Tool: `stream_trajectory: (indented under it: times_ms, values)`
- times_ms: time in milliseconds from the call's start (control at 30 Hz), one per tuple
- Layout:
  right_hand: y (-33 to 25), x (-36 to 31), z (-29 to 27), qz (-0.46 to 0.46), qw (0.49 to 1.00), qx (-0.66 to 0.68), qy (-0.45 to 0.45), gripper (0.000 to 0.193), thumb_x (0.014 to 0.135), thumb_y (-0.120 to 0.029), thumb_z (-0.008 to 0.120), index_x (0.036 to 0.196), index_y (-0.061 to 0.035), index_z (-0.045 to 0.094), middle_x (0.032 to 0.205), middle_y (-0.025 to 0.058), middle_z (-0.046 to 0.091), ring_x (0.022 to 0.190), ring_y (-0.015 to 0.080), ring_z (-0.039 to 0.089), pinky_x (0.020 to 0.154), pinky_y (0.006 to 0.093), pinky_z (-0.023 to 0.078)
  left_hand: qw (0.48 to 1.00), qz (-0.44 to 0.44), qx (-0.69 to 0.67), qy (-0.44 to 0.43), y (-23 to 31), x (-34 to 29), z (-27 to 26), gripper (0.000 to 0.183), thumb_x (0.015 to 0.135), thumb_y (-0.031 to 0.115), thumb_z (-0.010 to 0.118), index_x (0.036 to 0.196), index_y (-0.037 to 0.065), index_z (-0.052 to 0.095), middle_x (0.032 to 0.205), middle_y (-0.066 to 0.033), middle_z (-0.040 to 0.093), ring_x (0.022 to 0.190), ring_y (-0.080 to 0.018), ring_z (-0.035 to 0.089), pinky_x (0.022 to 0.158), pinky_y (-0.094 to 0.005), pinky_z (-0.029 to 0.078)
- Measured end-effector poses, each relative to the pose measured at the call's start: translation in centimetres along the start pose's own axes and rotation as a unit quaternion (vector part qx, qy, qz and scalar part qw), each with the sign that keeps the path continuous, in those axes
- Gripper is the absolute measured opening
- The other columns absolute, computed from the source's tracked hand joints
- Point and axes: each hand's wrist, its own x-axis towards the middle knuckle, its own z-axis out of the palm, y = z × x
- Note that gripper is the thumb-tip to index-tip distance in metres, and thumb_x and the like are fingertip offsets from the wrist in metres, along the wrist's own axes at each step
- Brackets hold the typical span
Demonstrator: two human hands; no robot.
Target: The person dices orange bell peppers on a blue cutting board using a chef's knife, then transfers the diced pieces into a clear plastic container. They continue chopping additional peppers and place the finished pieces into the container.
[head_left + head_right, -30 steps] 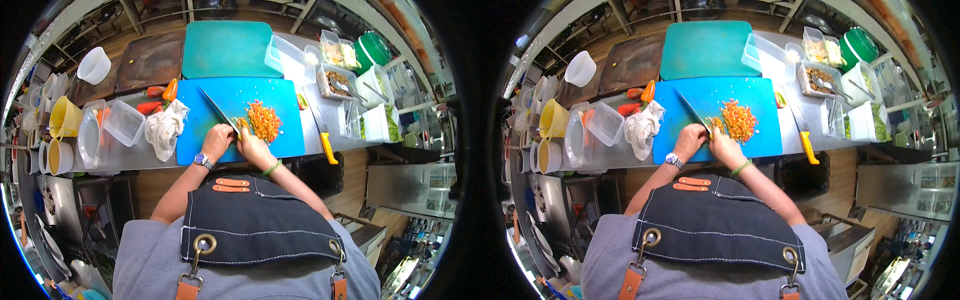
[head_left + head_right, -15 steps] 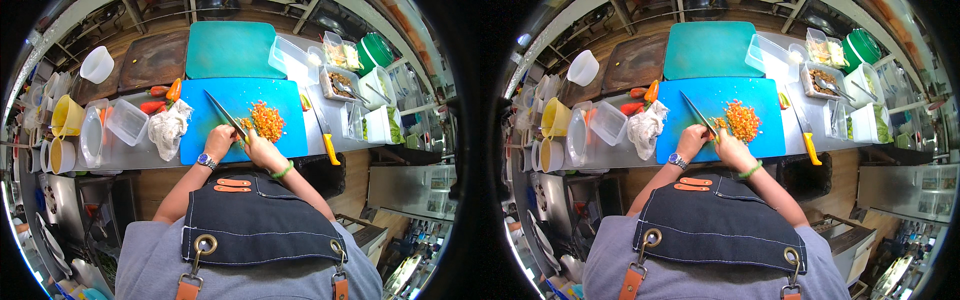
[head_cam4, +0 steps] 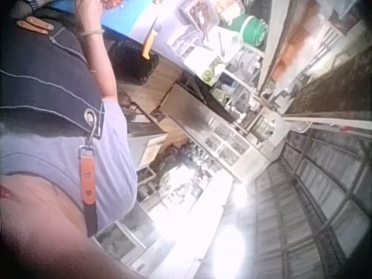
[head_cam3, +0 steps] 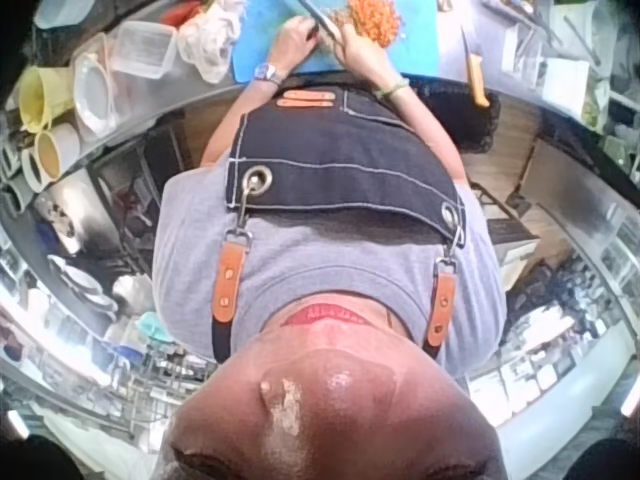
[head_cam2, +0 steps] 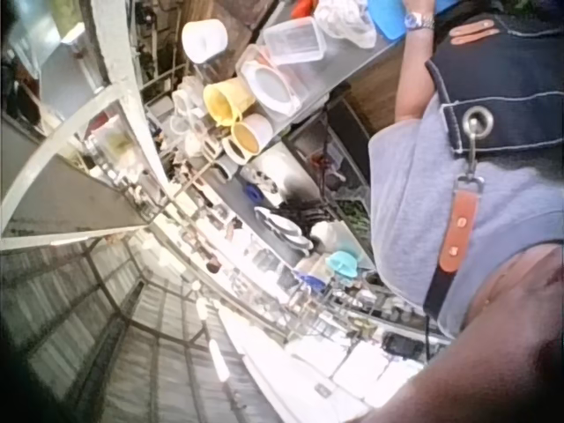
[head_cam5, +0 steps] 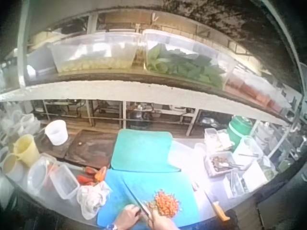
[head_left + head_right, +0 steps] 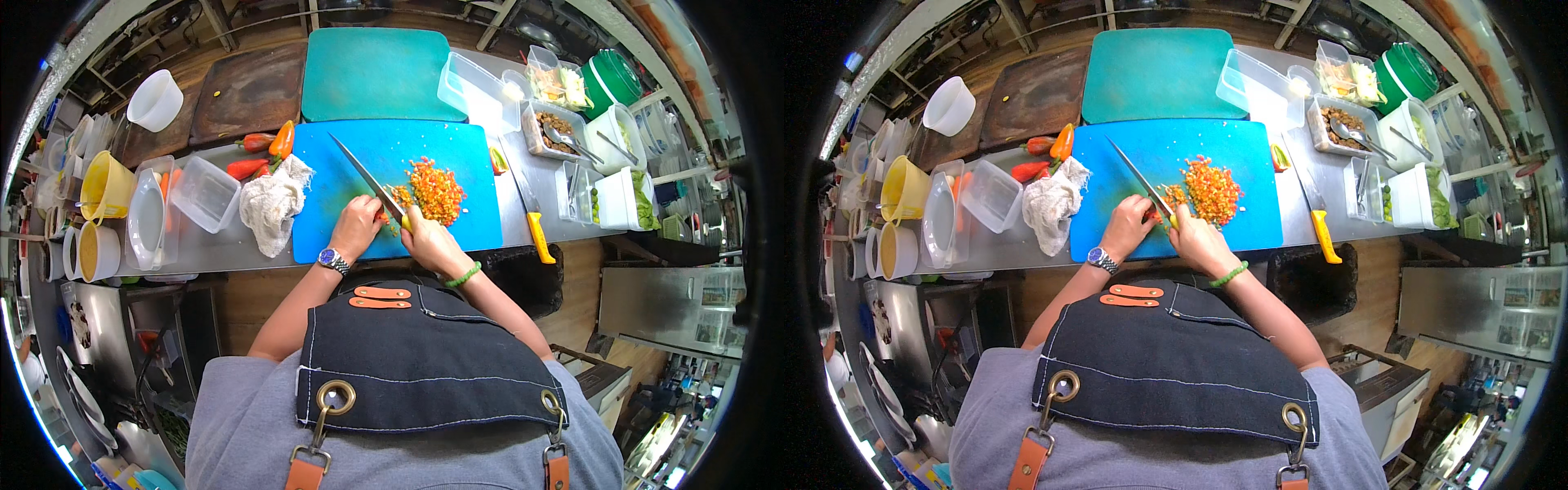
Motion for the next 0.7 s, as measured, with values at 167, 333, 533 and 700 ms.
stream_trajectory:
  times_ms: [167, 333, 533, 700]
  values:
    - [0.2, -1.5, 1.3, 0.034, 0.999, -0.024, -0.028, 0.027, 0.095, -0.022, 0.056, 0.107, -0.0023, 0.042, 0.082, 0.0300, 0.067, 0.079, 0.0517, 0.065, 0.068, 0.0615, 0.051, 1.000, -0.007, -0.005, -0.011, -0.5, -0.1, 0.0, 0.015, 0.076, 0.005, 0.075, 0.085, 0.002, 0.064, 0.086, -0.0159, 0.065, 0.088, -0.0365, 0.064, 0.079, -0.0462, 0.052]
    - [1.2, 2.5, 3.3, 0.001, 1.000, -0.016, 0.008, 0.029, 0.096, -0.024, 0.056, 0.109, -0.0021, 0.043, 0.084, 0.0293, 0.068, 0.079, 0.0514, 0.066, 0.068, 0.0612, 0.052, 0.999, 0.007, -0.051, -0.017, -0.7, 0.4, -0.2, 0.016, 0.075, 0.004, 0.076, 0.086, 0.001, 0.066, 0.083, -0.0162, 0.066, 0.083, -0.0357, 0.066, 0.074, -0.0446, 0.053]
    - [0.5, 0.9, 1.2, -0.017, 1.000, 0.000, -0.016, 0.031, 0.096, -0.024, 0.056, 0.112, -0.0014, 0.043, 0.087, 0.0301, 0.067, 0.081, 0.0514, 0.064, 0.070, 0.0612, 0.050, 0.999, -0.017, -0.031, -0.028, -0.7, 0.2, -0.6, 0.015, 0.075, 0.004, 0.077, 0.084, 0.002, 0.066, 0.083, -0.0153, 0.065, 0.083, -0.0357, 0.065, 0.074, -0.0443, 0.053]
    - [0.6, -1.4, 2.0, 0.021, 0.999, 0.007, -0.025, 0.028, 0.095, -0.022, 0.056, 0.108, -0.0025, 0.041, 0.080, 0.0300, 0.066, 0.077, 0.0522, 0.064, 0.067, 0.0620, 0.050, 0.999, -0.012, -0.046, -0.009, -0.7, 0.2, -0.4, 0.015, 0.073, 0.003, 0.077, 0.083, 0.000, 0.066, 0.083, -0.0161, 0.067, 0.079, -0.0355, 0.066, 0.072, -0.0432, 0.053]
